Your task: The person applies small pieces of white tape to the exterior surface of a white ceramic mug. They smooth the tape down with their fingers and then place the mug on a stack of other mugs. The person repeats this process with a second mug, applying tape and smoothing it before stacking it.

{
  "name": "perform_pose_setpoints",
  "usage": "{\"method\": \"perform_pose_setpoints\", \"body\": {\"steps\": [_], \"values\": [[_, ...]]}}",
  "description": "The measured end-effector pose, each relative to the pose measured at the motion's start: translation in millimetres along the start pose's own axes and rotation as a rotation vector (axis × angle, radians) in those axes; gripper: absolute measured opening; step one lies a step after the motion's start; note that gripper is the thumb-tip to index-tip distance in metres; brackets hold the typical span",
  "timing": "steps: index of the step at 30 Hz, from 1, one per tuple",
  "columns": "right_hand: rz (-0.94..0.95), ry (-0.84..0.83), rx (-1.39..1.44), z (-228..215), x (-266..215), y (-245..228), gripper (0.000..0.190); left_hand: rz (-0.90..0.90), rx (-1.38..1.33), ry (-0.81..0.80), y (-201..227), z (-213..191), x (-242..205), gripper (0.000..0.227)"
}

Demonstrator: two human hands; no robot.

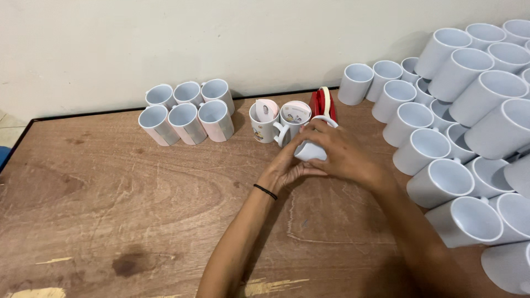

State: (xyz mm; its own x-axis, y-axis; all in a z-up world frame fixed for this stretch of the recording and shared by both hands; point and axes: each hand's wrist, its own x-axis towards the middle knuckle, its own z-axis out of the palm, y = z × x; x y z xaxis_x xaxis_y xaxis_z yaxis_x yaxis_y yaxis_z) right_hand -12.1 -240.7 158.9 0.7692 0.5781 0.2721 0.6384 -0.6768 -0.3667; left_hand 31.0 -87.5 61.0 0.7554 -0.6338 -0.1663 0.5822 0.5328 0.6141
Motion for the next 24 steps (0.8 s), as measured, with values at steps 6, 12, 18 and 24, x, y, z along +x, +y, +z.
{"method": "perform_pose_setpoints", "body": {"steps": [6, 12, 18, 24], "values": [[-0.020, 0.227, 0.276, -23.8, -4.1, -10.2, 0.070, 0.149, -0.083, -0.030, -2.2, -8.8, 4.0, 0.070], [0.379, -0.099, 0.180, -48.8, 1.8, -30.7, 0.098, 0.210, -0.251, -0.114, -18.9, -38.5, 21.7, 0.076], [0.457, -0.158, 0.258, -36.0, -13.1, 11.3, 0.097, 0.157, 0.132, -0.131, 4.8, -19.6, 3.8, 0.075], [0.585, -0.295, 0.207, -7.2, -10.8, 18.5, 0.100, 0.006, 0.871, 0.479, -0.3, 8.5, 4.8, 0.093]]}}
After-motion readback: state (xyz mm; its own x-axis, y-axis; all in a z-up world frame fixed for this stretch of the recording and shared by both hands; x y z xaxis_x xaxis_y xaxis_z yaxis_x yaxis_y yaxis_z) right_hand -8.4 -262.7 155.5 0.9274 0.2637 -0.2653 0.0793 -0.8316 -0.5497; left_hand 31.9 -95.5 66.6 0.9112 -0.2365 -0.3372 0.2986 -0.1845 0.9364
